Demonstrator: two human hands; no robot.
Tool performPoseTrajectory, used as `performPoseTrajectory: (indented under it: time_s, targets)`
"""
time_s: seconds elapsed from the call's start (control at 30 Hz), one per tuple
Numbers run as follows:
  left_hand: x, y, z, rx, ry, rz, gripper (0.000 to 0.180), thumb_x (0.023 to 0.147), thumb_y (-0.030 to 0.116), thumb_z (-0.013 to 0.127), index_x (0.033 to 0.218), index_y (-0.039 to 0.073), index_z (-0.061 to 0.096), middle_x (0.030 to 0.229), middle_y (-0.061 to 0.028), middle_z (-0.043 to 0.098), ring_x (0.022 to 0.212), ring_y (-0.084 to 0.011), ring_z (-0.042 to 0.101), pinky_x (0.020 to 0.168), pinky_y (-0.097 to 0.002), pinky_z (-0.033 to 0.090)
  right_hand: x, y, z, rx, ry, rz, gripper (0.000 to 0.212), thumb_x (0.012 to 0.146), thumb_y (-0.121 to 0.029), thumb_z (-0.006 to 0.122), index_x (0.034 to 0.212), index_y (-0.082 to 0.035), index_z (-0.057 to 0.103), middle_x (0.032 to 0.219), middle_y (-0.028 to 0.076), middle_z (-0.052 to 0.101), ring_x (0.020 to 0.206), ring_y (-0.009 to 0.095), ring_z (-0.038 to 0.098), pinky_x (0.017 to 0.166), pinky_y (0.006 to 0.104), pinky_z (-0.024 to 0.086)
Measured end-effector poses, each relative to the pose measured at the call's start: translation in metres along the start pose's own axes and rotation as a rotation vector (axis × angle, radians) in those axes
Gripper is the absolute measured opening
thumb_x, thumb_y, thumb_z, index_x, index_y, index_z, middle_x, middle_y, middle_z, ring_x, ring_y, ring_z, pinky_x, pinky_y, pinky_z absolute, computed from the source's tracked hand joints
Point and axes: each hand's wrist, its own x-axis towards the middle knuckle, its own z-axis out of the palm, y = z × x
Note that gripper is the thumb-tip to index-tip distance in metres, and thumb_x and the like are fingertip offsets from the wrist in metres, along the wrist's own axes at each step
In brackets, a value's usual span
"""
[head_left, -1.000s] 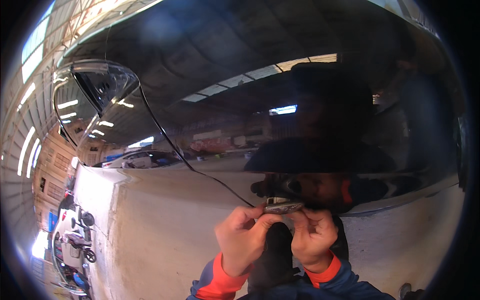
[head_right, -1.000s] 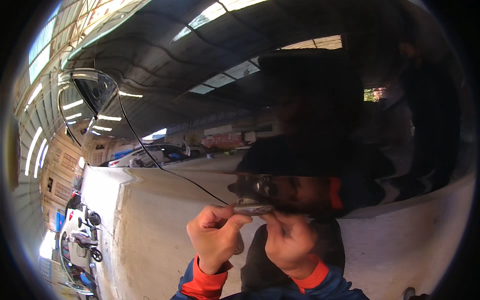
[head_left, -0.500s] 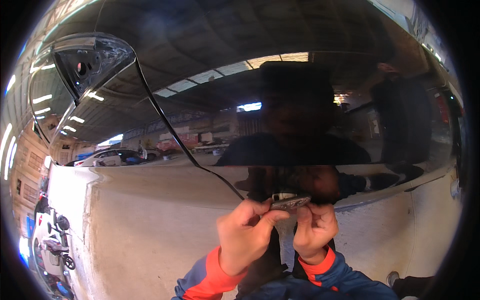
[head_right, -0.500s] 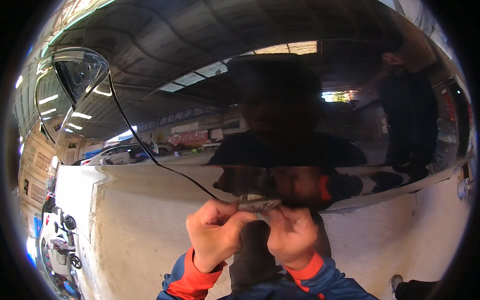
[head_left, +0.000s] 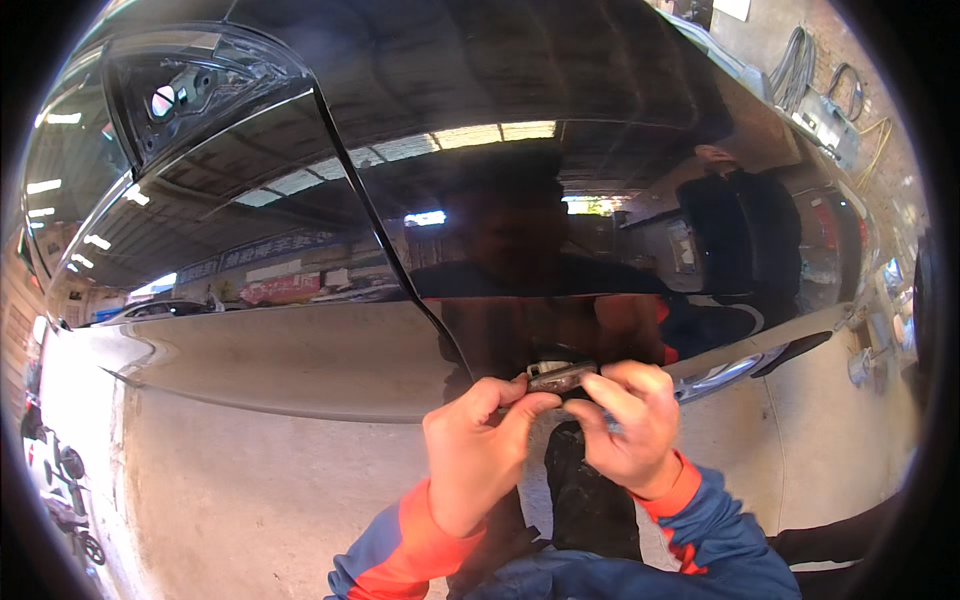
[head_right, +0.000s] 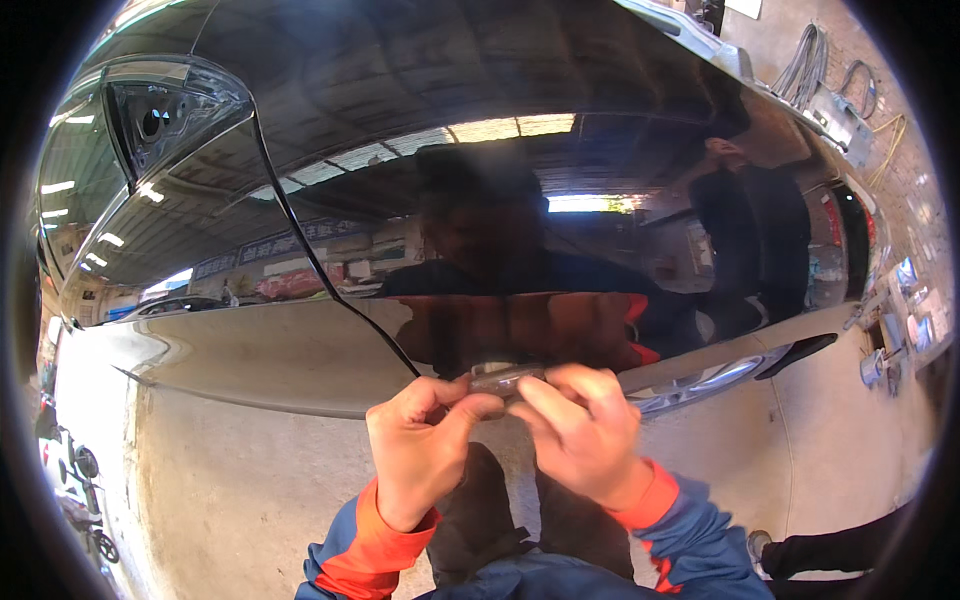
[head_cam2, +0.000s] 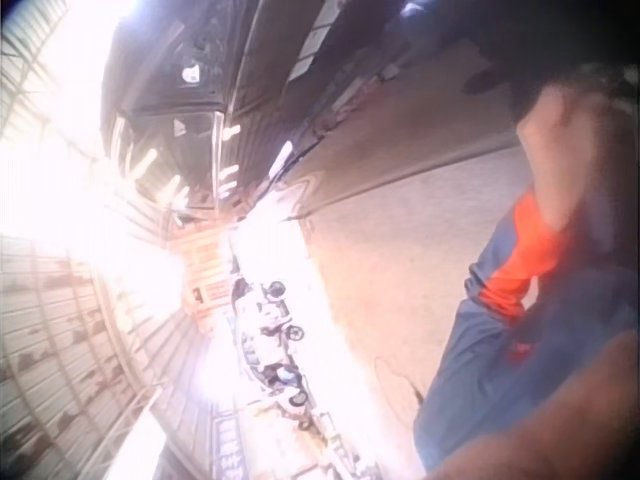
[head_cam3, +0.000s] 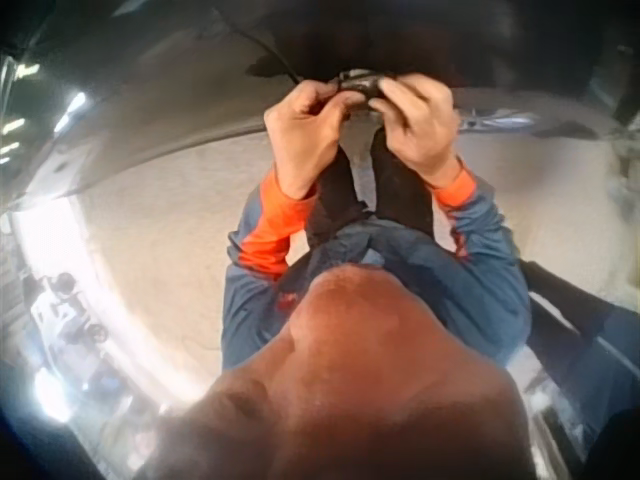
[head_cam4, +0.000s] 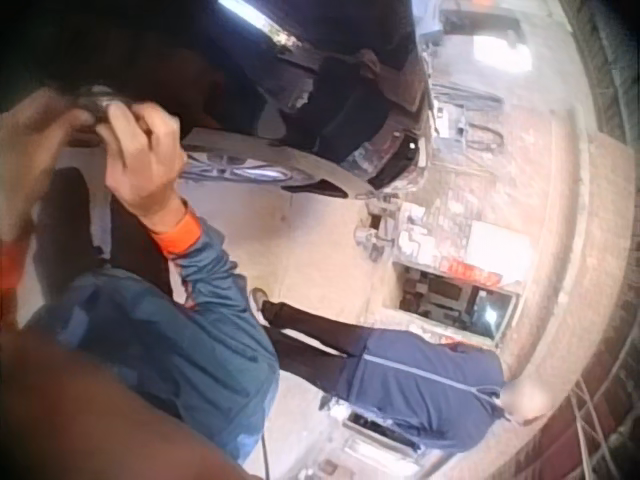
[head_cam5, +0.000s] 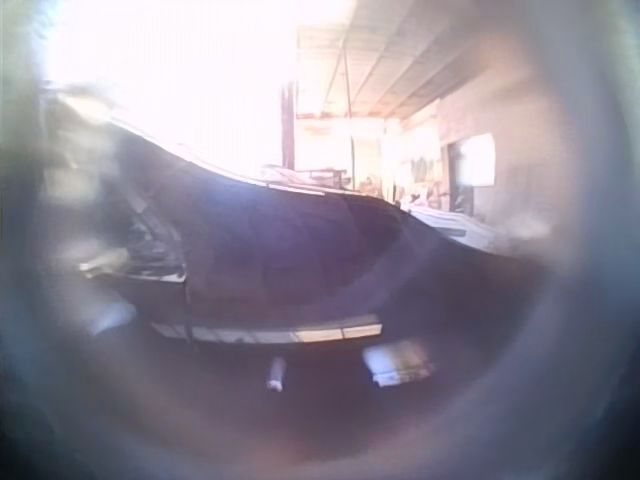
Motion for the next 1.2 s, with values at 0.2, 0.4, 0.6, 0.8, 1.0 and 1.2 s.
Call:
performPoseTrajectory:
  time_s: [0.2,0.4,0.6,0.8,1.0,1.2]
  targets:
    - [0.004,-0.002,-0.007,-0.022,0.01,0.016,0.008,0.091,-0.001,0.084,0.097,-0.005,0.08,0.084,-0.0109,0.081,0.076,-0.0082,0.073,0.069,-0.0251,0.058,0.025,0.014,0.004,-0.188,-0.083,-0.296,0.062,0.068,-0.006,0.098,0.126,-0.015,0.076,0.114,0.007,0.065,0.074,0.019,0.061,0.056,0.0286,0.052]
    - [0.012,0.003,-0.014,0.141,-0.047,0.079,0.008,0.09,-0.002,0.083,0.094,-0.005,0.078,0.084,-0.0148,0.08,0.074,-0.0138,0.076,0.067,-0.0282,0.059,0.045,0.02,0.003,-0.236,-0.165,-0.5,0.051,0.077,-0.016,0.079,0.127,-0.005,0.073,0.105,0.004,0.063,0.073,0.015,0.061,0.053,0.0235,0.048]
    - [0.023,0.006,-0.018,0.237,-0.134,0.215,0.012,0.088,-0.003,0.083,0.087,-0.003,0.071,0.079,-0.0165,0.076,0.07,-0.0186,0.075,0.063,-0.0303,0.057,0.057,0.029,-0.002,-0.224,-0.217,-0.618,0.044,0.078,-0.014,0.077,0.119,0.0,0.074,0.102,0.005,0.064,0.074,0.013,0.061,0.048,0.0221,0.045]
    - [0.024,0.012,-0.017,0.268,-0.169,0.164,0.015,0.085,0.0,0.084,0.085,0.0,0.069,0.075,-0.0185,0.069,0.065,-0.037,0.07,0.059,-0.0379,0.054,0.058,0.035,-0.004,-0.214,-0.218,-0.672,0.042,0.077,-0.013,0.076,0.117,0.0,0.076,0.1,0.005,0.063,0.07,0.012,0.058,0.046,0.0211,0.042]
    - [0.025,0.011,-0.011,0.277,-0.155,0.141,0.015,0.084,0.0,0.084,0.084,0.001,0.069,0.075,-0.018,0.069,0.065,-0.0364,0.07,0.059,-0.037,0.054,0.055,0.04,-0.003,-0.211,-0.207,-0.678,0.047,0.075,-0.015,0.078,0.12,-0.002,0.077,0.098,0.005,0.059,0.065,0.013,0.055,0.045,0.0215,0.039]
    - [0.024,0.014,-0.007,0.244,-0.141,0.126,0.016,0.085,0.0,0.084,0.084,0.001,0.068,0.075,-0.0183,0.069,0.065,-0.0355,0.069,0.058,-0.0366,0.054,0.053,0.043,-0.001,-0.2,-0.193,-0.668,0.046,0.074,-0.015,0.083,0.118,-0.003,0.077,0.097,0.004,0.059,0.064,0.013,0.055,0.045,0.0221,0.039]
